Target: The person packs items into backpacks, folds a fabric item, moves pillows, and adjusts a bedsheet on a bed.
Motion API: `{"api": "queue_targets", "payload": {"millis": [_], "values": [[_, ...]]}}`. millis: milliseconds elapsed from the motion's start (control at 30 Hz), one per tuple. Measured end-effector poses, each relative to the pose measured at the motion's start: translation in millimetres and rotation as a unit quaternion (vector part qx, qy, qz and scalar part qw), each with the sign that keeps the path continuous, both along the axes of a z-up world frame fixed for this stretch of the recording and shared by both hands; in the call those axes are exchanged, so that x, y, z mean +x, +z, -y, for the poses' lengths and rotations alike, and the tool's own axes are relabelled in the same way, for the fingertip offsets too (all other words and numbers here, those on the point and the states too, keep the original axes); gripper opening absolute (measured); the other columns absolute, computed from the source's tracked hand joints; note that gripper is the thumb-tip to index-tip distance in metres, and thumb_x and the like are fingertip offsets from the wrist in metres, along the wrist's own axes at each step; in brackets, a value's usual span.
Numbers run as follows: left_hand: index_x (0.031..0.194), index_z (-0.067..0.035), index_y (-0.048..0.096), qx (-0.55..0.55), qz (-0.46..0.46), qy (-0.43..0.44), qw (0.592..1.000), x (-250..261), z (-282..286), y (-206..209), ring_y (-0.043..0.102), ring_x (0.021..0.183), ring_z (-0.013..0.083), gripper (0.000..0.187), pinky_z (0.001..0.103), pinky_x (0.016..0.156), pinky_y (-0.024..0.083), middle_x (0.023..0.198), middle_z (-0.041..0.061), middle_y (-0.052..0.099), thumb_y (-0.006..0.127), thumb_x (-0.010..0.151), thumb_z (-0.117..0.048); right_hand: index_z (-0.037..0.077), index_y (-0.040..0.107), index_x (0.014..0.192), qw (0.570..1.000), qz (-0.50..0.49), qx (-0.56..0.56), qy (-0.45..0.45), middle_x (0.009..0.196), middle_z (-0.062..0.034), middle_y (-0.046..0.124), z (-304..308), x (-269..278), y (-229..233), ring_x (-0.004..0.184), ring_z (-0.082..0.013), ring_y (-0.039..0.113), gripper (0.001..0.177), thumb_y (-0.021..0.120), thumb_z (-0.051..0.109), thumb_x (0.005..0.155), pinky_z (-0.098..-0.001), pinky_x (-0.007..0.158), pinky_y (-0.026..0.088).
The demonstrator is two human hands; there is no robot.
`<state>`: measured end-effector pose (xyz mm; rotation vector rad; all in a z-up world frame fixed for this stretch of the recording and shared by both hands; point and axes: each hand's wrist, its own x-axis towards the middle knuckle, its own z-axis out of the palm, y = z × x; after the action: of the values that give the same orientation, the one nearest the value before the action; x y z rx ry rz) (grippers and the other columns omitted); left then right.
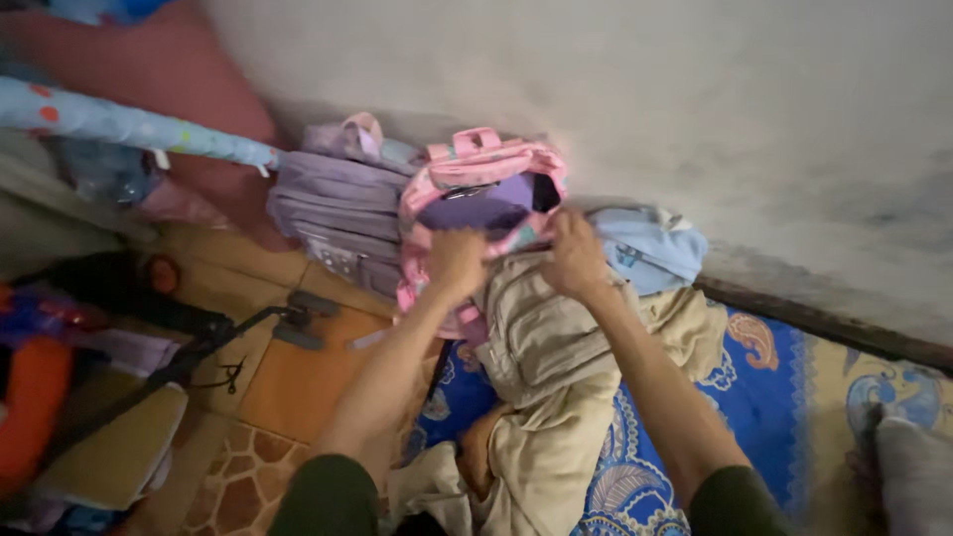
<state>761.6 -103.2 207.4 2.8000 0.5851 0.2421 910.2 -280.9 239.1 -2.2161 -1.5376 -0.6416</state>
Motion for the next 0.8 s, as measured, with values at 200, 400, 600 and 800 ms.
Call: {"api": "queue_targets", "payload": {"millis": [200, 400, 600, 800], "values": [[0.096, -0.012, 0.075, 0.051, 0.131, -0.089, 0.986, -63, 48, -24, 0.064, 0.094, 0.0284, 0.036, 0.044, 0.086, 0.044, 0.094, 0.008, 0.069, 0.073, 0.062, -0.023, 0.008, 0.063, 0.111, 0.888, -0.45, 0.084, 0.04, 0.106, -0.0104, 0.078, 0, 31, -26, 0.099, -0.0281, 0.077, 0.03, 0.062, 0.027, 0.088, -0.0379, 0.089, 0.057], [0.077, -0.011, 0.07, -0.047, 0.246, -0.15, 0.956, -111, 74, 2, 0.062, 0.081, 0.0291, 0.026, 0.045, 0.077, 0.043, 0.081, 0.009, 0.061, 0.078, 0.075, -0.035, 0.011, 0.073, 0.099, 0.824, -0.514, -0.018, -0.237, 0.094, -0.0145, 0.074, -2, 44, -87, 0.091, -0.0286, 0.071, 0.03, 0.073, 0.038, 0.085, -0.0435, 0.081, 0.054], [0.066, -0.012, 0.06, -0.114, 0.273, -0.198, 0.935, -150, 91, 7, 0.06, 0.068, 0.0296, 0.033, 0.043, 0.066, 0.044, 0.07, 0.008, 0.057, 0.078, 0.086, -0.031, 0.011, 0.058, 0.126, 0.811, -0.564, 0.016, -0.154, 0.112, -0.0189, 0.073, -27, 49, -165, 0.104, -0.0308, 0.069, 0.055, 0.073, 0.038, 0.08, -0.0458, 0.086, 0.054], [0.091, -0.006, 0.06, -0.057, 0.358, 0.111, 0.925, -159, 68, -8, 0.055, 0.094, 0.0374, 0.024, 0.05, 0.086, 0.043, 0.096, 0.016, 0.057, 0.077, 0.082, -0.022, 0.018, 0.045, 0.149, 0.891, -0.322, -0.246, -0.207, 0.118, -0.0201, 0.073, -33, 51, -202, 0.112, -0.0404, 0.066, 0.076, 0.067, 0.037, 0.079, -0.0503, 0.101, 0.049]]}}
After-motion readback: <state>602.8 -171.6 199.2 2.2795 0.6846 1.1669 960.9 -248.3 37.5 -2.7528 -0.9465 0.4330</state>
